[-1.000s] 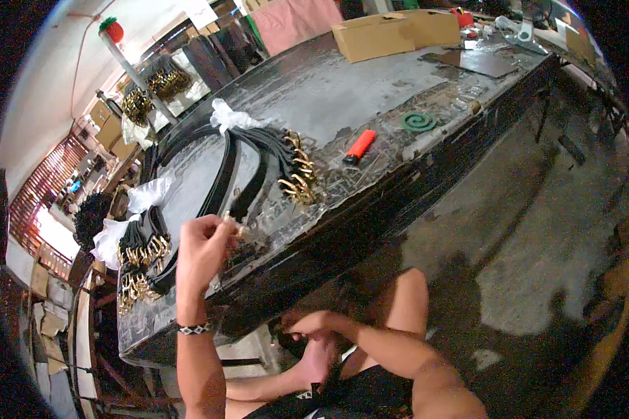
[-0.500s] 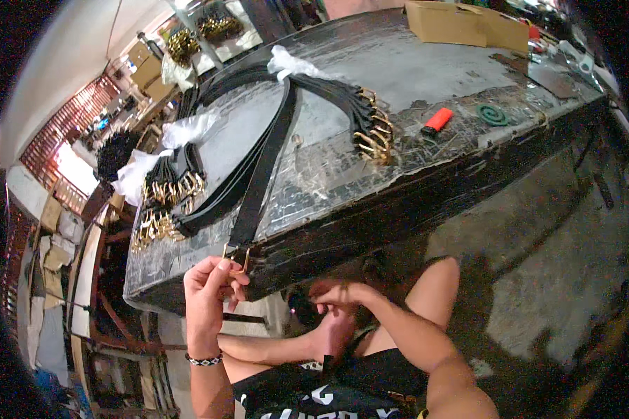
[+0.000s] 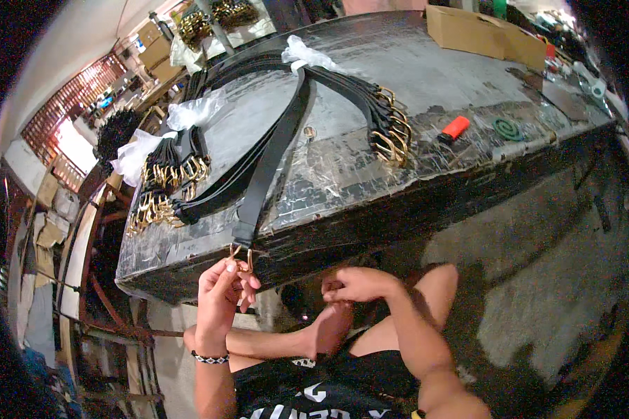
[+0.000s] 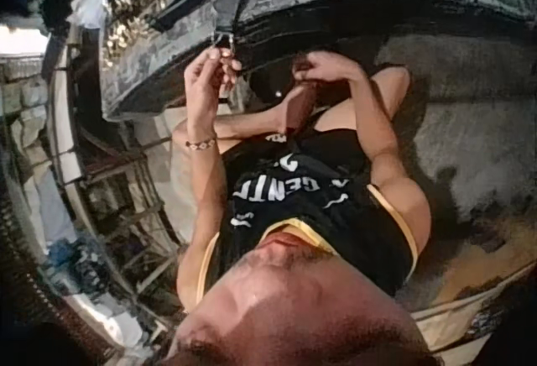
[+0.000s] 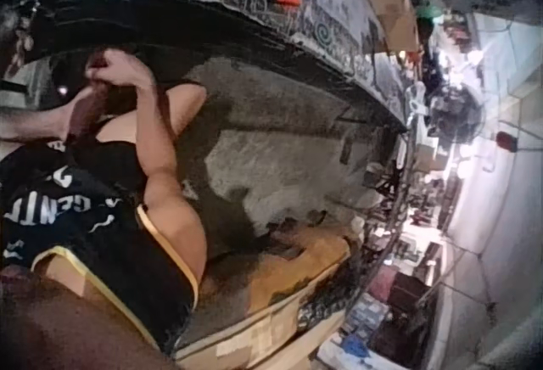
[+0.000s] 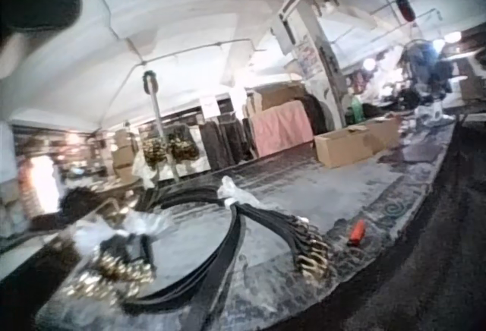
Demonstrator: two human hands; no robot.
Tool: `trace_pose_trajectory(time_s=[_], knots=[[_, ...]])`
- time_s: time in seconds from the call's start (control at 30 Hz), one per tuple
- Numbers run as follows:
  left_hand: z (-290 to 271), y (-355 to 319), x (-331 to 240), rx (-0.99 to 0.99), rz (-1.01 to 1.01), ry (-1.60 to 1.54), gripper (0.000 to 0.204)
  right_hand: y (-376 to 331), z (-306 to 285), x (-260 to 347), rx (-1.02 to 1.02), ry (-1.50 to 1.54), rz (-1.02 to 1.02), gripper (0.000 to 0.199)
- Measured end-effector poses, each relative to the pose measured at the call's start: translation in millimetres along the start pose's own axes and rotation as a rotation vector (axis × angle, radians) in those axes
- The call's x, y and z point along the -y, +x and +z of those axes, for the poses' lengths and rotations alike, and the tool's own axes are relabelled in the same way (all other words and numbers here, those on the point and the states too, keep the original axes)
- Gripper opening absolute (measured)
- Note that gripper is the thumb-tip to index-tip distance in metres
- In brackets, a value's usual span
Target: Manually assembling leather belts by attaching buckles and loops.
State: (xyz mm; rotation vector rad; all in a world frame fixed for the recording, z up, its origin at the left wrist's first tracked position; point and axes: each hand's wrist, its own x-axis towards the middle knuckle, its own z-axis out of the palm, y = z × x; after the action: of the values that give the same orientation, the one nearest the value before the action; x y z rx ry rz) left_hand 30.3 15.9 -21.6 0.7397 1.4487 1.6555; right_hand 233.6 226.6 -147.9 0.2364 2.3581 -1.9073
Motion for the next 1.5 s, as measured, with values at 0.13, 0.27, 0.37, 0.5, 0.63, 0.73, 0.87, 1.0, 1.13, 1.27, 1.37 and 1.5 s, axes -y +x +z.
trace_pose_trajectory(time_s=[0.13, 0.27, 0.37, 0.5, 0.63, 0.73, 0.87, 1.0, 1.13, 1.27, 1.37, 1.5], knots=[[0.3, -2.1, 0.1, 0.007, -0.039, 0.02, 0.025, -58.3, -41.2, 74.0, -0.147, -0.108, -0.274, 0.017], [-2.6, -1.6, 0.8, 0.008, -0.019, 0.081, 0.026, -86.3, -70.4, 138.0, -0.35, -0.332, -0.395, 0.015], [-7.6, -3.2, 1.9, 0.026, -0.026, 0.053, 0.028, -80.2, -81.0, 160.3, -0.428, -0.281, -0.345, 0.013], [-9.6, -2.9, 0.8, 0.04, -0.026, 0.056, 0.029, -51.8, -92.2, 177.5, -0.47, -0.386, -0.25, 0.014], [-4.4, -4.1, -4.0, 0.01, 0.021, 0.055, 0.028, -52.6, -85.9, 192.2, -0.415, -0.516, -0.35, 0.018], [-3.6, -9.2, -13.6, -0.109, 0.136, 0.134, 0.027, -42.2, -88.5, 186.0, -0.487, -0.613, -0.228, 0.018], [6.7, -17.4, -58.0, -0.263, 0.233, 0.247, 0.027, -58.1, -80.7, 188.4, -0.46, -0.486, -0.277, 0.015], [5.0, -12.5, -58.3, -0.387, 0.677, 0.525, 0.022, -57.4, -81.2, 173.3, -0.515, -0.29, -0.26, 0.014], [6.3, -34.7, -21.4, -0.209, 0.872, 1.105, 0.027, -58.6, -74.2, 171.0, -0.525, -0.257, -0.361, 0.015], [12.5, -27.0, 36.2, -0.183, 0.866, 1.088, 0.035, -36.4, -58.5, 165.5, -0.595, 0.078, -0.547, 0.017], [15.4, -23.5, 41.2, -0.193, 0.91, 1.055, 0.037, 8.6, -38.8, 164.5, -0.713, 0.092, -0.693, 0.022], [19.8, -34.2, 26.3, -0.153, 0.632, 0.961, 0.025, 21.3, -22.1, 162.7, -0.692, -0.003, -0.651, 0.024]])
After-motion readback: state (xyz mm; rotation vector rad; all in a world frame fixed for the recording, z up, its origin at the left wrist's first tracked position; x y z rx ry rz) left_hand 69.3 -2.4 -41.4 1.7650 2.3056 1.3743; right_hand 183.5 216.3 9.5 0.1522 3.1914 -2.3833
